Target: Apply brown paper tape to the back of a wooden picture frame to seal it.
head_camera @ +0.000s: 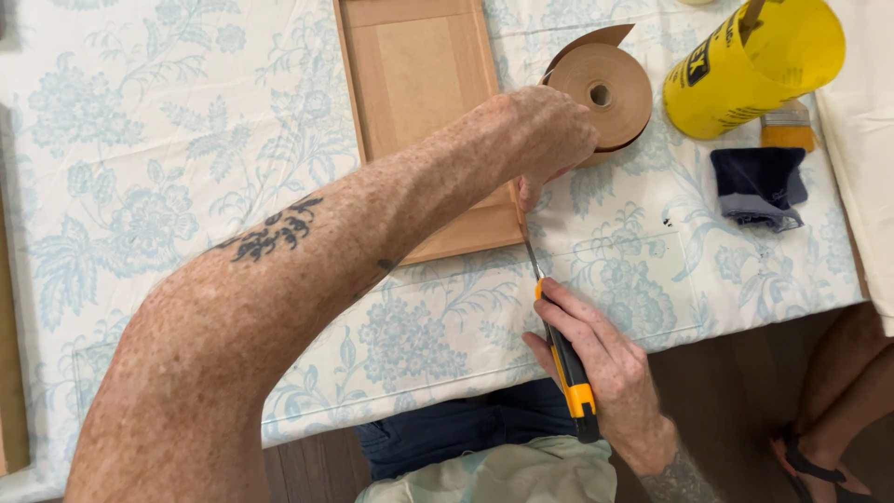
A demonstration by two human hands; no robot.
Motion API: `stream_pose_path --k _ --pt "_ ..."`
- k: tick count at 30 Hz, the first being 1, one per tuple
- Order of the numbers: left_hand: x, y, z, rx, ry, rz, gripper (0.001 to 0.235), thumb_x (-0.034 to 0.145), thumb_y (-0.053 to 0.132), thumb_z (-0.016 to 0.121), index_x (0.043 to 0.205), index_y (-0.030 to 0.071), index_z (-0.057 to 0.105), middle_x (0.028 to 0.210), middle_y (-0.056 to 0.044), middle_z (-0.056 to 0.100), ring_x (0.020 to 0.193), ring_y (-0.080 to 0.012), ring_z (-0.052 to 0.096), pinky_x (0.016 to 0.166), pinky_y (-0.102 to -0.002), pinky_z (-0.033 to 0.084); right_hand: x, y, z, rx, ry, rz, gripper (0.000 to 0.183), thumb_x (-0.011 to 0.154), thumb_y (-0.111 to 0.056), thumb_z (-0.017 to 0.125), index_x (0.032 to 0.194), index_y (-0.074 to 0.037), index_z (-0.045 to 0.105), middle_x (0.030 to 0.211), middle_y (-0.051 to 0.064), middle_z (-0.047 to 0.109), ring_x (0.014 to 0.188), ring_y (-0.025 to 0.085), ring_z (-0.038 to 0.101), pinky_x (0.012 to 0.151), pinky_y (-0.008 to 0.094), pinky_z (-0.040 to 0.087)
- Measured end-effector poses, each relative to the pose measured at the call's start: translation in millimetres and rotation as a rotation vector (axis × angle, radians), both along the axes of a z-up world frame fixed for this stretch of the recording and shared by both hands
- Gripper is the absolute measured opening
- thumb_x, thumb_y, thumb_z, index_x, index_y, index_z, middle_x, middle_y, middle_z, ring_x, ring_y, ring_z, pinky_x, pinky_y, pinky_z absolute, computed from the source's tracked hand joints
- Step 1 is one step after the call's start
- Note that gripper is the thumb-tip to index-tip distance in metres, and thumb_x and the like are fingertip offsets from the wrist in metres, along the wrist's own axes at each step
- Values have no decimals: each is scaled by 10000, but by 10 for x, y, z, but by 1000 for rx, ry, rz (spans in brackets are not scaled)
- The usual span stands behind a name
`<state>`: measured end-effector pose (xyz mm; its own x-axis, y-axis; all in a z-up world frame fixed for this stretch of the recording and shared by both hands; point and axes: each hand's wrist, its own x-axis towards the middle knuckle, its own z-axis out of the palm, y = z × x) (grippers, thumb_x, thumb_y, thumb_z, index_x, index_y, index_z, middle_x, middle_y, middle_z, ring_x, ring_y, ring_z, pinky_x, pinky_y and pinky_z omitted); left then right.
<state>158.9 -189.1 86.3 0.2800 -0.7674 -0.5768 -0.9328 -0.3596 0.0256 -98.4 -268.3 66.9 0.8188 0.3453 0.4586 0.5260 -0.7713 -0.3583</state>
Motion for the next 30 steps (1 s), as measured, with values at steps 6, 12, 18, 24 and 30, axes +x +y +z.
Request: stream_pose_path --k 6,12,18,24,30 --pt "-3 166 -232 -137 -33 -21 381 766 510 926 687 203 714 599 100 642 563 -100 581 565 -275 532 -364 -1188 83 115 308 -60 508 661 -273 923 1080 -45 746 1265 162 719 1019 214 782 929 276 601" --pt "-294 512 -137 -450 15 95 290 717 81 648 936 208 789 911 -33 755 788 -308 710 586 -450 526 -356 -2320 242 358 77 -753 126 1300 -45 458 1358 -10 565 1291 158 561 1278 262 557 1203 301 388" --pt "-1152 1384 64 -967 -137 321 167 948 111 712 1105 77 755 1130 -100 729 1019 -249 675 821 -363 601 399 -2083 207 -168 717 -509 538 1014 -388 416 1477 -120 467 1523 152 522 1275 413 564 1058 617 447" --pt "-1906 2041 -325 -831 -526 887 132 954 301 790 969 175 753 867 29 687 773 -206 663 597 -373 533 367 -2449 -522 -570 183 -194 574 988 -205 476 1540 -47 495 1323 201 507 1178 381 491 1023 551 415" --pt "-2070 2007 -568 -797 -625 950 152 912 342 795 933 196 757 847 35 703 819 -244 647 699 -412 460 410 -1068 -165 -98 -33 -270 201 1015 33 754 1202 82 699 1177 224 674 1101 384 604 1028 457 464"
